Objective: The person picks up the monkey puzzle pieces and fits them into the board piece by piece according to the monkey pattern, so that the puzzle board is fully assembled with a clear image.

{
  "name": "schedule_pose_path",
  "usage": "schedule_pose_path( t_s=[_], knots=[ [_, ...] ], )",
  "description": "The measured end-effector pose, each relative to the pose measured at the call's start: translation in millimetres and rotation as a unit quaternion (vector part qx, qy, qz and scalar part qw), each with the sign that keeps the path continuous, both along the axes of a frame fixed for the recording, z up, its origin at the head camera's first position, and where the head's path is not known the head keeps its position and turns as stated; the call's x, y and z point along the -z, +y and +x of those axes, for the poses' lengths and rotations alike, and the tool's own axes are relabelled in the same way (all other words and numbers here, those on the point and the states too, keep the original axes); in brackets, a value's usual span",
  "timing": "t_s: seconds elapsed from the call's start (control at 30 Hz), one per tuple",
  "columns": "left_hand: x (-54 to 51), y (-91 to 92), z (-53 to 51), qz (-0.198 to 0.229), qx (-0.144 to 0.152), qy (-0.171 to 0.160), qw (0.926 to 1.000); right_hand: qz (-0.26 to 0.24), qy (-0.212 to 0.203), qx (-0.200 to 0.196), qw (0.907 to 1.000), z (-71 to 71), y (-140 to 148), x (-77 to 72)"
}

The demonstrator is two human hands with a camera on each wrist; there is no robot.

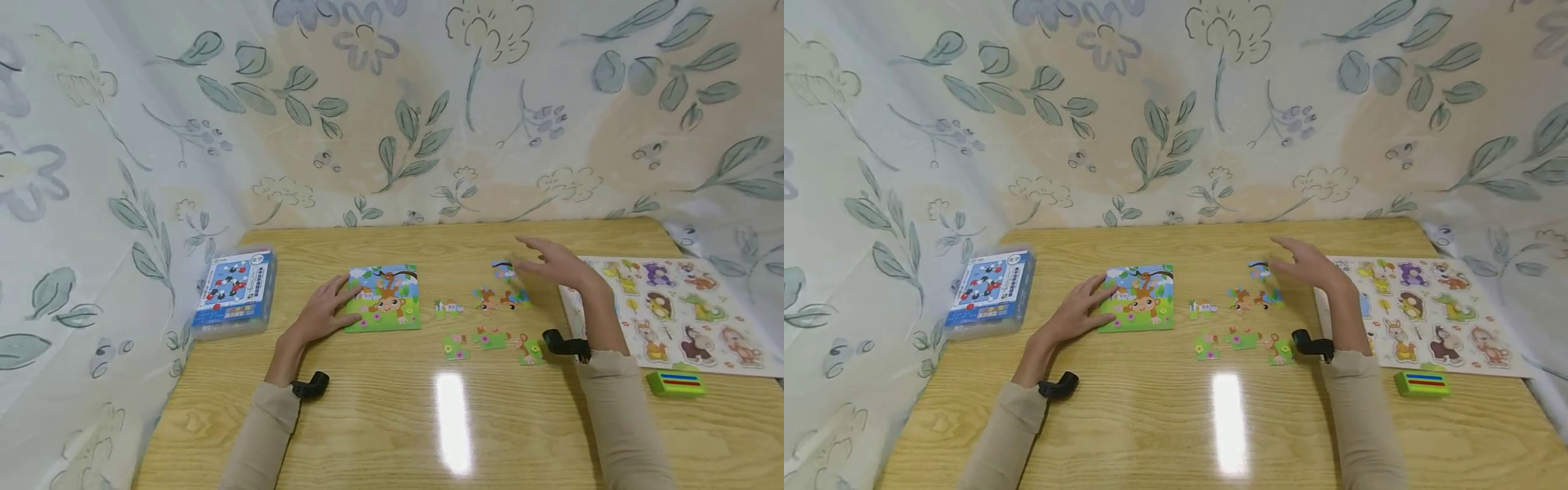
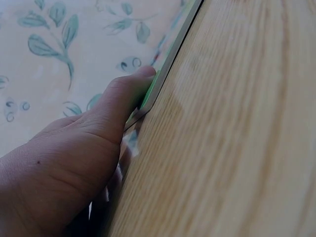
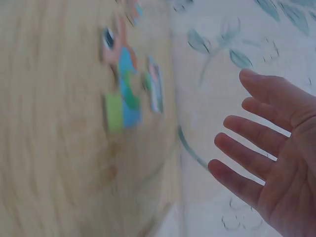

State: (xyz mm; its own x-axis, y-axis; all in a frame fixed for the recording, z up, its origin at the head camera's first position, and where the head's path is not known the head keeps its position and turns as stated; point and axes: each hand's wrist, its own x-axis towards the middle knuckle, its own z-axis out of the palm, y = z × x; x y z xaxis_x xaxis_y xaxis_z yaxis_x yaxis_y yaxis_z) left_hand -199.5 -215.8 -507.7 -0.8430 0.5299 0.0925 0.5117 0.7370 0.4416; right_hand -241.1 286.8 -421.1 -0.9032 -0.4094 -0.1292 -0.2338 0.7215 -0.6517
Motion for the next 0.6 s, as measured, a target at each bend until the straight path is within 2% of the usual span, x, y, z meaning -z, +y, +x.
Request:
schedule_pose_path(
  t_s=[0.17, 0.37, 0.53, 0.6],
  knots=[
    [-0.2, 0.8, -0.5, 0.003, -0.002, -0.002, 1.0, -0.013, -0.01, 0.017, 0.9997, 0.9, 12, -1.3],
    [1.6, 0.4, -0.7, 0.004, 0.002, 0.005, 1.0, -0.033, -0.013, -0.016, 0.9993, -1.5, 6, 11.9],
    [1.0, 0.5, -0.4, 0.009, 0.004, 0.016, 0.9998, -0.044, -0.013, -0.032, 0.9984, -1.5, -3, 15.4],
    [1.4, 0.3, 0.3, 0.011, 0.006, 0.017, 0.9998, -0.034, -0.007, -0.032, 0.9989, -1.0, -6, 17.0]
  ],
)
